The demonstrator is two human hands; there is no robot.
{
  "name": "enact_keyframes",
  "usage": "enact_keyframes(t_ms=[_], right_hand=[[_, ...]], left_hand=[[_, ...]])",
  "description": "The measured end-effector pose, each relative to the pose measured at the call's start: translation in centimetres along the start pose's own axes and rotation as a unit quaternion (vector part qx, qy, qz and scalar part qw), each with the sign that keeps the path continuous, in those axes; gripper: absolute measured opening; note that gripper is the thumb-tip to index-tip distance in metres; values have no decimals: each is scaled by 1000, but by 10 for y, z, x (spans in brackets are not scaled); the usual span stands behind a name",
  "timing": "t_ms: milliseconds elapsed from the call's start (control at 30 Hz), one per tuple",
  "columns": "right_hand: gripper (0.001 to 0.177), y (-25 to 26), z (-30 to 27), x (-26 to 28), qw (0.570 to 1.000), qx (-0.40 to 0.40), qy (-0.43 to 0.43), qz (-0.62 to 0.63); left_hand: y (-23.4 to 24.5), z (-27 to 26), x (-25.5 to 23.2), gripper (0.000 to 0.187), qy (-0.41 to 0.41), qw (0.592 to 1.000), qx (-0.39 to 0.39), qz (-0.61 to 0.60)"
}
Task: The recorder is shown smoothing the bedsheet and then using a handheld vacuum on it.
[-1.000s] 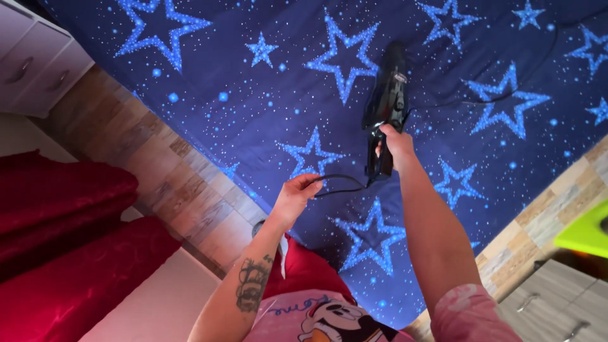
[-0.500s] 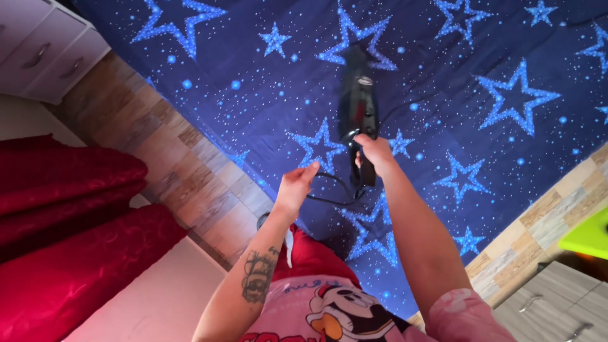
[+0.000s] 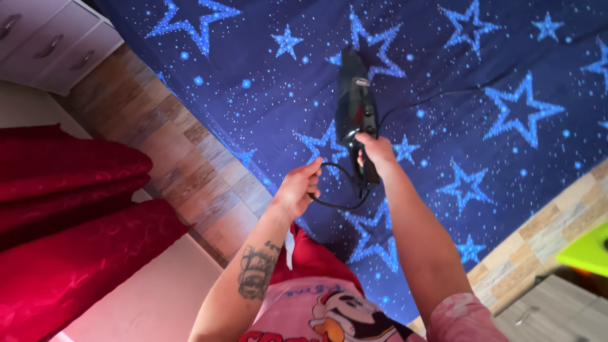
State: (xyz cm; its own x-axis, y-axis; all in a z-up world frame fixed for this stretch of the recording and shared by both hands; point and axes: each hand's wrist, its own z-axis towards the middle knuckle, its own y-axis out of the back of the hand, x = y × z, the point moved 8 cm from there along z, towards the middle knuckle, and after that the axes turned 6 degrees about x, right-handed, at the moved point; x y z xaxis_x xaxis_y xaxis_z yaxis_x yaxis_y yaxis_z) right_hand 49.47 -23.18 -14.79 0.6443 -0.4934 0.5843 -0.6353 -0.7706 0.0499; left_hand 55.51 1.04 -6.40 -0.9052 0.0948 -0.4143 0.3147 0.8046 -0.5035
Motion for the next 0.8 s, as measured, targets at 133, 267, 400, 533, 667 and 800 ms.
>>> enact_keyframes(t_ms=[133, 267, 400, 533, 667, 800], right_hand=[[32, 13, 46, 39, 1000, -25, 8, -15], [30, 20, 87, 76, 999, -44, 21, -5], [32, 10, 107, 107, 999, -24, 27, -23], [33, -1, 96, 100, 999, -23, 7, -36], [31, -20, 63, 87, 998, 8, -11, -69], [27, -45, 27, 57, 994, 52, 16, -98]], left_hand=[[-11, 18, -12, 31, -20, 995, 26, -99], [-19, 31, -28, 26, -54, 991, 6, -121], [-12, 36, -31, 28, -62, 991, -12, -122], [-2, 26, -24, 33, -71, 989, -22, -126], [-5, 9, -24, 42, -72, 991, 0, -115], [10, -12, -9, 42, -58, 991, 14, -118]])
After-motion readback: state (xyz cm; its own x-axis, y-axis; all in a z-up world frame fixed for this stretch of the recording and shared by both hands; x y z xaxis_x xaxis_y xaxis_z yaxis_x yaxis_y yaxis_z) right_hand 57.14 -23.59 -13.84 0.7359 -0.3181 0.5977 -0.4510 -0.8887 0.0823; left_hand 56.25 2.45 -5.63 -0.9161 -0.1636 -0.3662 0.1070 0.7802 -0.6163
